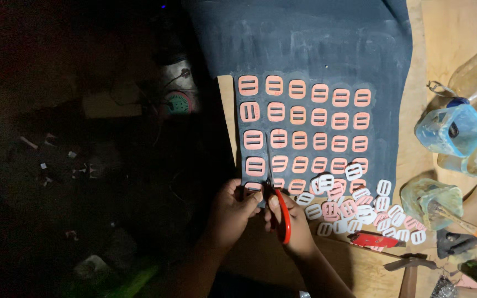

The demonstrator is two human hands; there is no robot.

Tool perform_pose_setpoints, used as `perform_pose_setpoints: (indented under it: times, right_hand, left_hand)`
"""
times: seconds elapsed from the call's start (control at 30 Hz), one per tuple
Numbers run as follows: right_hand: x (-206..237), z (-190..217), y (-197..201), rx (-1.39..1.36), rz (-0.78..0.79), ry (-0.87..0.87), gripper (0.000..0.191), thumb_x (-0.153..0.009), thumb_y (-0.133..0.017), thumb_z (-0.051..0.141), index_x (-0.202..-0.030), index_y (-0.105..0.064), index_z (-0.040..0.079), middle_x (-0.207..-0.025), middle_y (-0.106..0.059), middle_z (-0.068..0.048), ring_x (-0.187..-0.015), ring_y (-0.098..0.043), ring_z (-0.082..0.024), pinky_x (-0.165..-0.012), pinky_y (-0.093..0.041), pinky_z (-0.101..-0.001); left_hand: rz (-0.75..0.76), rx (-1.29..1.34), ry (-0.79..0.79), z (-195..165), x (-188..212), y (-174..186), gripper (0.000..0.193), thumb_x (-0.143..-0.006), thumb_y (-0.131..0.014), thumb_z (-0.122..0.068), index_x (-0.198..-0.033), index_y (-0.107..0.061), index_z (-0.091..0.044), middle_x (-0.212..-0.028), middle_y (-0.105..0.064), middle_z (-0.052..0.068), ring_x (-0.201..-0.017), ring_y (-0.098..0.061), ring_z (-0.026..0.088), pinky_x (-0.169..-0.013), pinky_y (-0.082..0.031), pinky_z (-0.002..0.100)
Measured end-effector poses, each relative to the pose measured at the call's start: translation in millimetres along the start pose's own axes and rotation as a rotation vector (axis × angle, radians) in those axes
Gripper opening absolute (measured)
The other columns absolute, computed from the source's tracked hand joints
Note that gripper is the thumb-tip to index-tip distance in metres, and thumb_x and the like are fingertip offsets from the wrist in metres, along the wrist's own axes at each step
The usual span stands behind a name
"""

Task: The person uses a hammer to tap a small fastener on a wooden board, then uses scissors to cut individual fasteners from a sheet of material. The cut pieces are placed on the table.

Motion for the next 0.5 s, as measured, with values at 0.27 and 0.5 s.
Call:
perform_pose_setpoints:
  times: [0.27, 0.5]
  right_hand:
    - [-16.6, 4.8, -1.3, -0.102, -0.007, -0.061, 0.033, -0.098, -0.061, 0.038, -0.090, -0.064, 0.006, -0.067, -0.060, -0.002, -0.055, -0.057, -0.013, -0.051, -0.047, -0.0264]
    - [-26.7, 15.0, 1.9, -0.089, -0.043, -0.028, 0.034, -0.098, -0.062, 0.038, -0.086, -0.064, 0.006, -0.065, -0.058, -0.002, -0.053, -0.055, -0.012, -0.050, -0.045, -0.0269]
  left_hand:
    - [-0.002, -0.051, 0.062, 0.1, -1.3, 6.3, 0.024, -0.090, -0.073, -0.017, -0.107, -0.065, -0.002, -0.086, -0.070, 0.006, -0.072, -0.066, 0.013, -0.066, -0.056, 0.029]
    - [0.005, -0.003, -0.038, -6.5, -1.7, 2.4, 0.022, -0.088, -0.073, -0.014, -0.105, -0.067, -0.002, -0.088, -0.070, 0.005, -0.075, -0.067, 0.012, -0.067, -0.056, 0.029]
Point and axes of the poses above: each hand's wrist, its own x-axis away from the middle knuckle, its own y-axis out of the back of the hand, z = x × y, the point moved 8 cm from there along -x, towards the middle knuckle
